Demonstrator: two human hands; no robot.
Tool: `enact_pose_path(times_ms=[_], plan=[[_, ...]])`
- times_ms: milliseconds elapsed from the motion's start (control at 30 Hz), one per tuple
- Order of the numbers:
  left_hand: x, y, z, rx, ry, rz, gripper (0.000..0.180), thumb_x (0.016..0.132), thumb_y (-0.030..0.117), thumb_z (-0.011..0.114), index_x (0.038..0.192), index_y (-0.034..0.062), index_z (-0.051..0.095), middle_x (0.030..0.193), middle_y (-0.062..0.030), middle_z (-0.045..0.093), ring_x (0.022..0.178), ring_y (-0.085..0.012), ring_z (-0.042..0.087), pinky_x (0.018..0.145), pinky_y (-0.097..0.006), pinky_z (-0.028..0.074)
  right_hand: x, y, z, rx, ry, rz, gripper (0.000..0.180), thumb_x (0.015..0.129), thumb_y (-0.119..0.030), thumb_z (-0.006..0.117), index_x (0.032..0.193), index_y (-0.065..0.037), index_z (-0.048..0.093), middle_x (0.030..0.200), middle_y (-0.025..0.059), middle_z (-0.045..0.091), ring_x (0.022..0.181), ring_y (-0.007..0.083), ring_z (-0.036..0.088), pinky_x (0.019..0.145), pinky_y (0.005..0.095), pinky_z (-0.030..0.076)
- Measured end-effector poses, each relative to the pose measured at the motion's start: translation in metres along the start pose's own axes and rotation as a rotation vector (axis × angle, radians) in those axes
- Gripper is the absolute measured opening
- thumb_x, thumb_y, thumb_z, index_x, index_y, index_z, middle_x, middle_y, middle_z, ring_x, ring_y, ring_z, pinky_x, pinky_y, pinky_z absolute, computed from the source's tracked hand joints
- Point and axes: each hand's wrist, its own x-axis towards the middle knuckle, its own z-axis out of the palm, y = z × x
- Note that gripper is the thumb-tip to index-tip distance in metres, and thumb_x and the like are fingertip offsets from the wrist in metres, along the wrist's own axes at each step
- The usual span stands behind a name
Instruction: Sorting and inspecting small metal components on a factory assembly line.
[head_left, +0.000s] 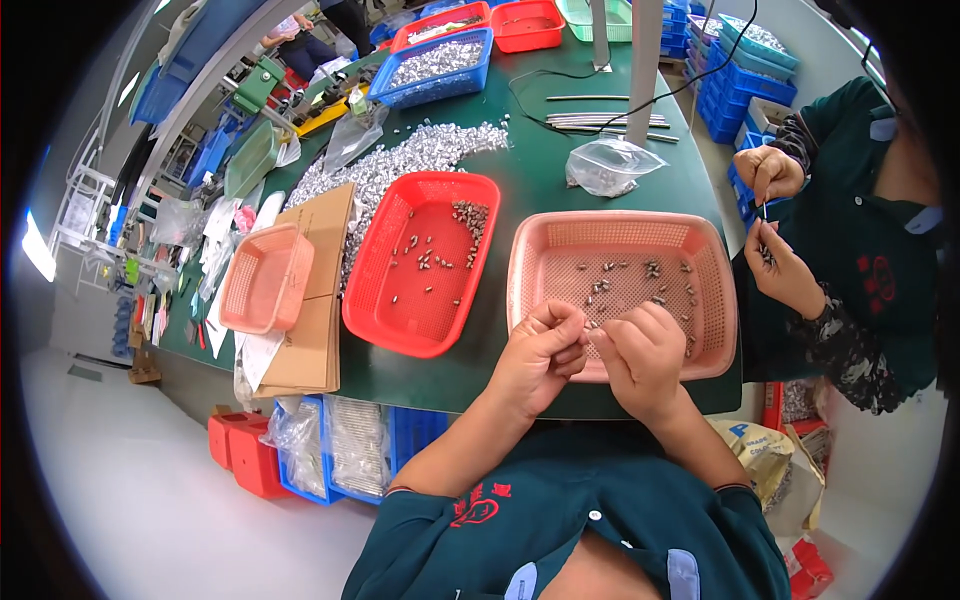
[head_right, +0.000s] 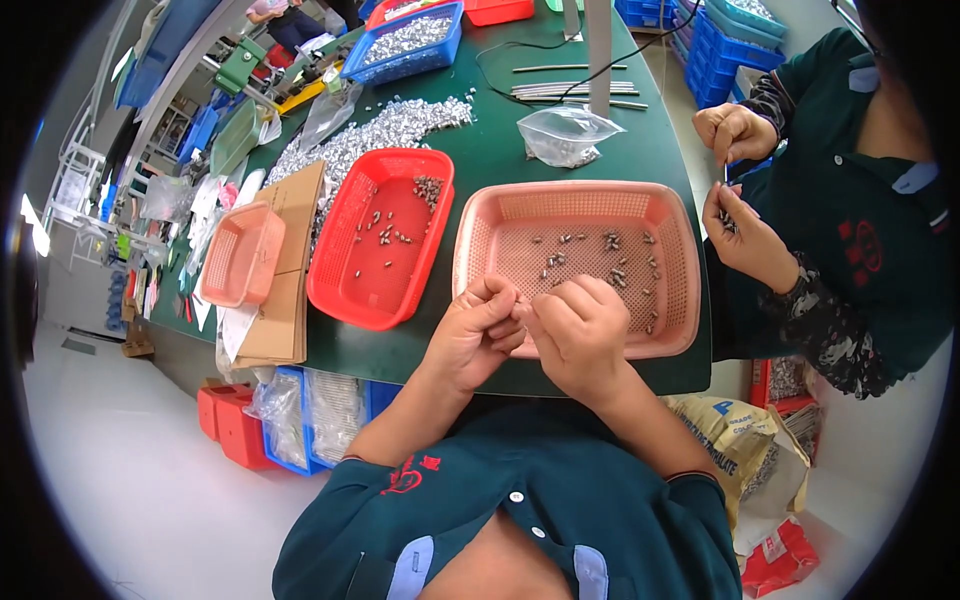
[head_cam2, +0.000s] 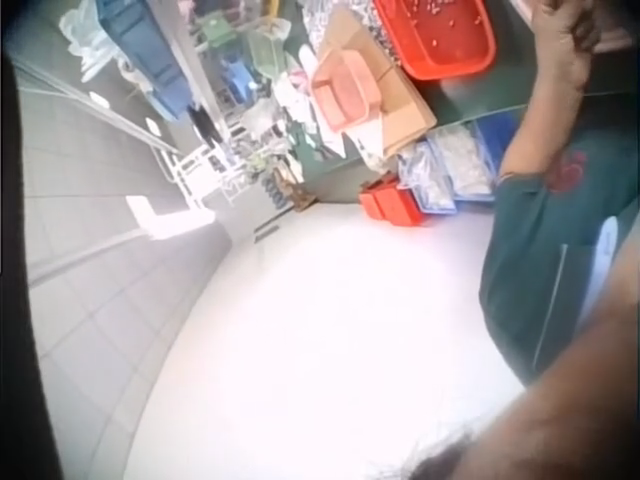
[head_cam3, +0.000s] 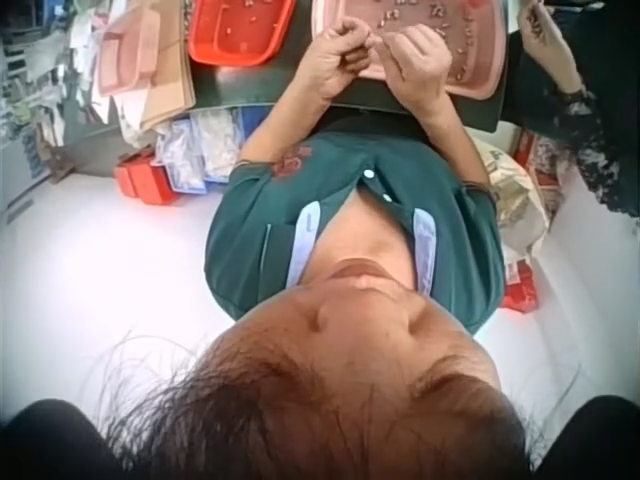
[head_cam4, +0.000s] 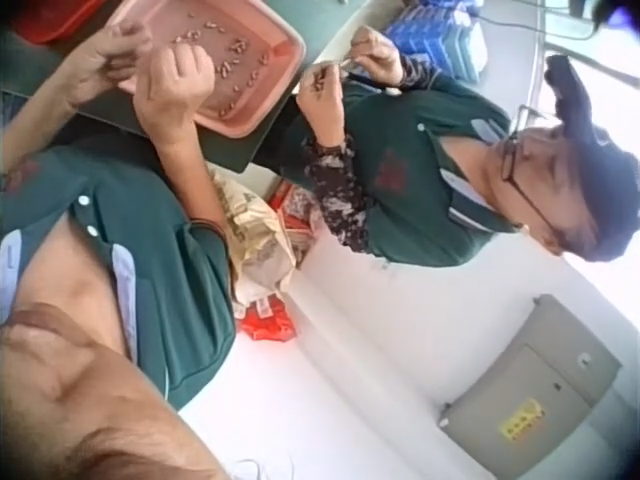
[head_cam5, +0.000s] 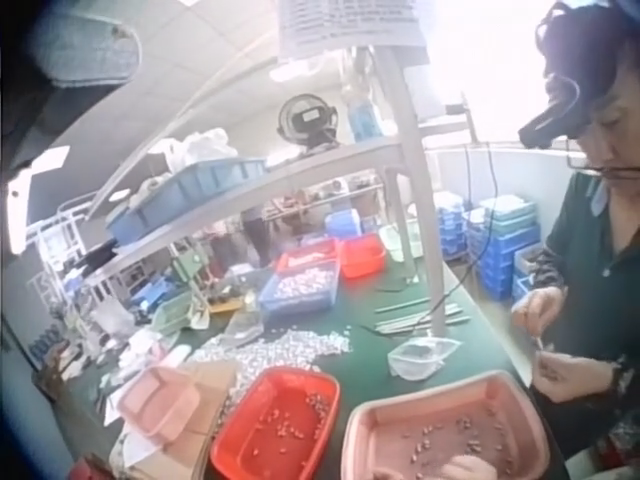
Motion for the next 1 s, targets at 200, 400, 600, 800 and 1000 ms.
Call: enact_pose_path(times_ms=[200, 400, 600, 800, 1000], plan=[[0.002, -0.003, 0.005, 0.021, -0.011, -0.006, 0.007, 0.085, 0.009, 0.061, 0.082, 0.0077, 0.054, 0.071, -0.0046, 0.056, 0.049, -0.0053, 0.039, 0.043, -0.018, 0.029, -0.014, 0.007, 0.005, 0.277, 0.013, 0.315, 0.016, 0.081, -0.004, 0.06, 0.067, 0.001, 0.052, 0.058, 0.0069, 0.043, 0.053, 0.0154, 0.041, 0.049, 0.0281, 0.032], [0.005, -0.001, 0.012, 0.075, -0.055, -0.058, 0.012, 0.088, 0.016, 0.057, 0.083, 0.005, 0.054, 0.07, -0.0049, 0.054, 0.048, -0.0046, 0.037, 0.041, -0.018, 0.027, -0.016, 0.014, 0.003, 0.252, -0.008, 0.304, 0.017, 0.081, -0.006, 0.061, 0.066, 0.001, 0.055, 0.057, 0.0055, 0.047, 0.051, 0.0162, 0.045, 0.048, 0.0287, 0.035], [0.004, 0.002, 0.017, 0.396, -0.023, -0.032, 0.022, 0.092, 0.026, 0.052, 0.096, 0.0046, 0.054, 0.069, 0.0003, 0.05, 0.048, -0.0034, 0.033, 0.042, -0.018, 0.025, -0.017, 0.02, 0.0, 0.842, 0.042, 0.836, 0.021, 0.087, -0.01, 0.056, 0.068, -0.001, 0.057, 0.061, -0.0025, 0.049, 0.056, 0.003, 0.042, 0.05, 0.0195, 0.032], [-0.01, 0.014, 0.005, 1.028, 0.074, 0.392, 0.013, 0.091, 0.015, 0.052, 0.087, 0.0038, 0.057, 0.074, 0.0055, 0.049, 0.067, -0.0006, 0.042, 0.056, -0.018, 0.034, -0.011, 0.03, -0.026, 0.689, 0.347, 0.822, 0.023, 0.088, -0.011, 0.054, 0.067, -0.002, 0.057, 0.059, -0.0037, 0.048, 0.053, 0.0025, 0.04, 0.049, 0.0178, 0.031], [-0.021, 0.121, -0.038, 1.591, 0.621, 0.649, 0.028, 0.087, 0.016, 0.056, 0.11, 0.0012, 0.055, 0.069, -0.0054, 0.06, 0.063, -0.0126, 0.056, 0.058, -0.029, 0.044, -0.018, 0.015, -0.023, -0.03, -0.2, 0.242, 0.016, 0.08, -0.01, 0.063, 0.068, -0.001, 0.056, 0.061, 0.0094, 0.051, 0.053, 0.0234, 0.052, 0.049, 0.0333, 0.039]])
